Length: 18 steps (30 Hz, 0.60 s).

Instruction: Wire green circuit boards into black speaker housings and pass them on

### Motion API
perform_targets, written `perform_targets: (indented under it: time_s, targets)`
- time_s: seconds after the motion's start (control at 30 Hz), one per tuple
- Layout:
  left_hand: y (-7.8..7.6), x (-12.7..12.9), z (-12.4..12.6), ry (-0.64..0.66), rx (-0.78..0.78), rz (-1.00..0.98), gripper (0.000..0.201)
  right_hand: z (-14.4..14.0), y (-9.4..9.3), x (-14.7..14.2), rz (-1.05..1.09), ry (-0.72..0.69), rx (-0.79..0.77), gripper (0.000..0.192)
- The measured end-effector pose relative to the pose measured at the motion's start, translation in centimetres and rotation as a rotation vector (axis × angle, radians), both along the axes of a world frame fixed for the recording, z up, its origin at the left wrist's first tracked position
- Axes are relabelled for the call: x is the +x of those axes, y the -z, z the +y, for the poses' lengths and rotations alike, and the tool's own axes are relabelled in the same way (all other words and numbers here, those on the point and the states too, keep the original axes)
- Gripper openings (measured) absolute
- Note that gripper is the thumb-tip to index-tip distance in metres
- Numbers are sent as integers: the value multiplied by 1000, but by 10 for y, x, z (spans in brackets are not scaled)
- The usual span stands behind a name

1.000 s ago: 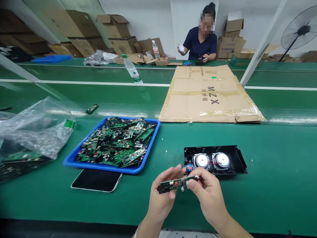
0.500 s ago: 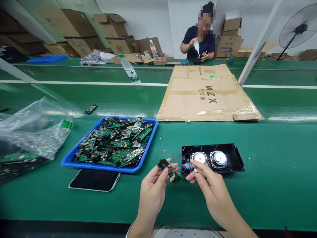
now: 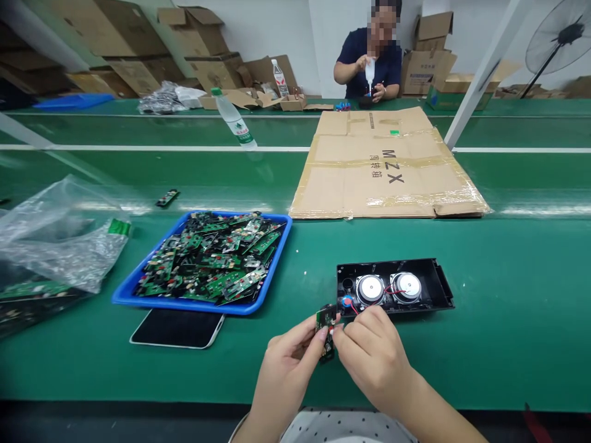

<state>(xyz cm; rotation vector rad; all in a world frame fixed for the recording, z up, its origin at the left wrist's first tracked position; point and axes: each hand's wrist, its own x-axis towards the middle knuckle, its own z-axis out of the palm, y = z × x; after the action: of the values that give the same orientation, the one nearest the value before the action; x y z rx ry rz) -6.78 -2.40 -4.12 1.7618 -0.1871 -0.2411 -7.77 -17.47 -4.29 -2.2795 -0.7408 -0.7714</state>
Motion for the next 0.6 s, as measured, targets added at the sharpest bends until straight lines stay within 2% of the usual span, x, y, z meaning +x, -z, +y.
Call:
perform_targets:
  time_s: [0.23,0.4,0.5,0.6]
  targets:
    - [-3,-2,-1,29,111,-131,33,-1,4,-1,-26,28,-106,13]
    - [-4,-2,5,71,183,-129,32,-7,1,-1,-2,-52,-181,18]
    - [-6,-3,8,104,196,-148,32,-9,2,-3,2,-96,-162,19]
    - [-6,-4,7,74,202,-241,33,-8,5,-6,8,-90,-100,18]
